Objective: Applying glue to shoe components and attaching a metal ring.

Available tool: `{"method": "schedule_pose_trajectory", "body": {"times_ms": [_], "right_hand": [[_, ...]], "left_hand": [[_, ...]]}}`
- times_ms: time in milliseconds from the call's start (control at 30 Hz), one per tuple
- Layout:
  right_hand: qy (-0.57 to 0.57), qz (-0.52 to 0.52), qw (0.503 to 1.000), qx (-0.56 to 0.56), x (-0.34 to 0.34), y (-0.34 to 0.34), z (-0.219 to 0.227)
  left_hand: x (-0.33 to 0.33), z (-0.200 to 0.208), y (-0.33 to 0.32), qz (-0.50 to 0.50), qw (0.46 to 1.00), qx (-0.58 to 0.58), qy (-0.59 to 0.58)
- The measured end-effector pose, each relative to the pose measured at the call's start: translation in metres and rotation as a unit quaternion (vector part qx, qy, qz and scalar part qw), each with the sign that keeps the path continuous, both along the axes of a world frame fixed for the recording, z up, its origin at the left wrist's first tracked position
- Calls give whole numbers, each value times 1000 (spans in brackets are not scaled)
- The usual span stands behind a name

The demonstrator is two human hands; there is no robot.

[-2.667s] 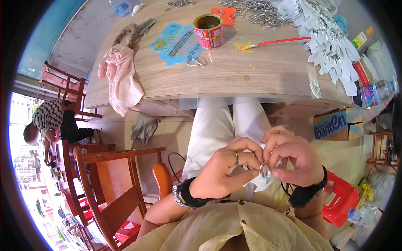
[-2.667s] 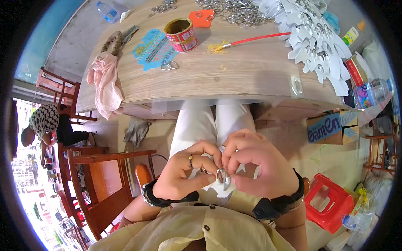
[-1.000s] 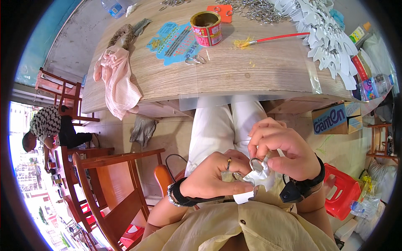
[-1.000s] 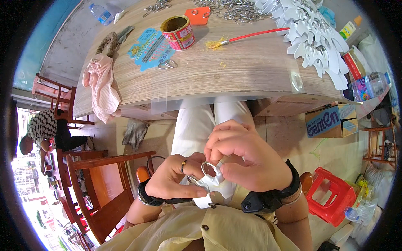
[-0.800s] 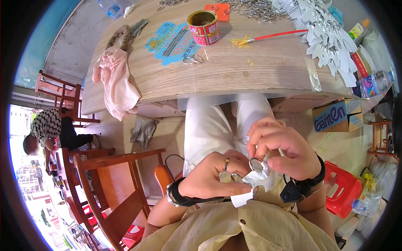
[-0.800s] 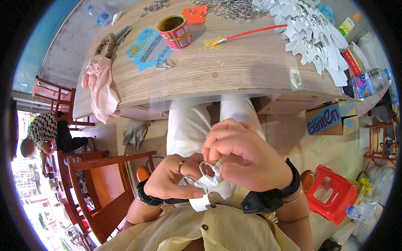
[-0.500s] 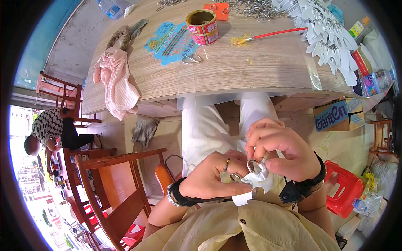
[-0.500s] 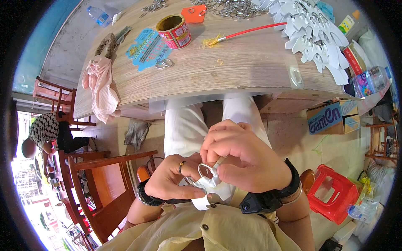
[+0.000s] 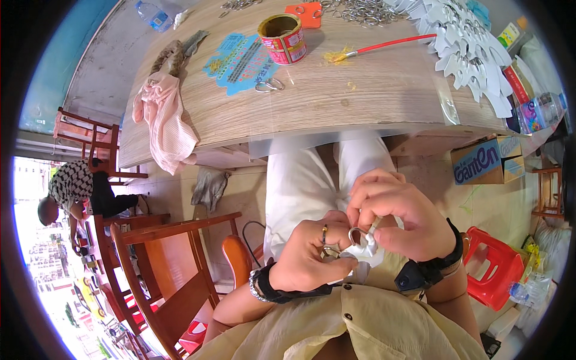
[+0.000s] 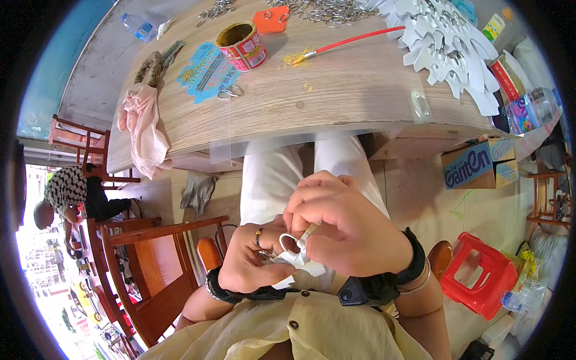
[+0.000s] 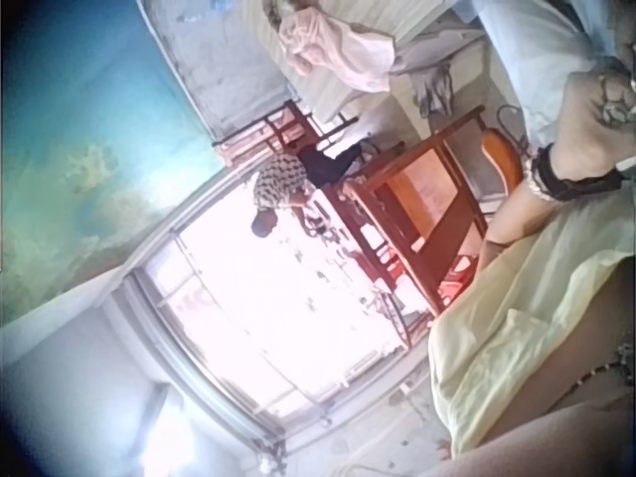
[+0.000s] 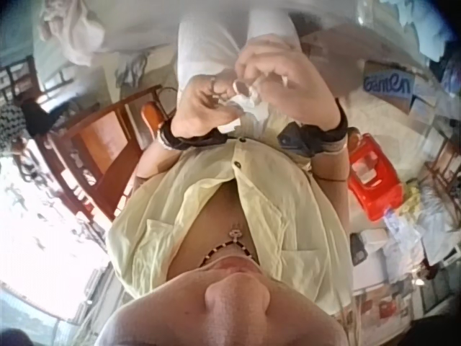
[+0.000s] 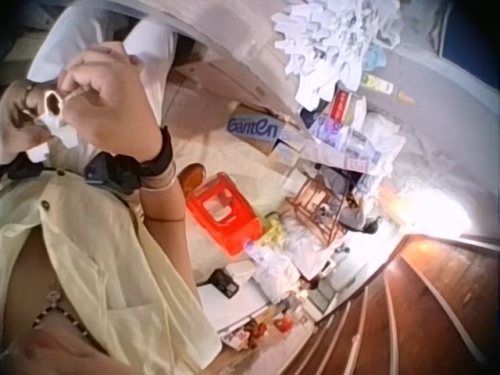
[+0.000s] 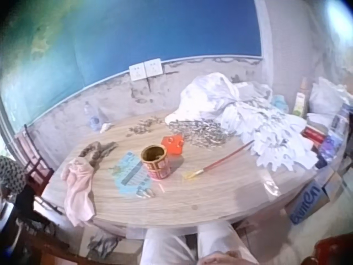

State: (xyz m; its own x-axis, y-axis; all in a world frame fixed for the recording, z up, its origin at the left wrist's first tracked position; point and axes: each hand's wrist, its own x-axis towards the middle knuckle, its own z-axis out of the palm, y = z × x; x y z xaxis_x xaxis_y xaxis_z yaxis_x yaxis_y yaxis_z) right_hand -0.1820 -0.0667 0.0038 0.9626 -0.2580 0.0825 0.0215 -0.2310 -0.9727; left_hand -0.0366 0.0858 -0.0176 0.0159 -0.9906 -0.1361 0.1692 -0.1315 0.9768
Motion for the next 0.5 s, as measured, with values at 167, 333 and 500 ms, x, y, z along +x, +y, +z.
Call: {"method": "schedule_pose_trajectory", "body": {"times_ms": [167,333,500], "right_hand": [[-54,-35,998,12,-6,-7,-6],[-55,-38,998,3,-9,-10,-3],[-46,-40,998,17,-7,-10,-5]], "left_hand": [[-3,0,-6,-20,998,-50,-30],[3,2,-5,-42,997,-28,-56],[6,2,-2,-36,996,-26,-79]]}}
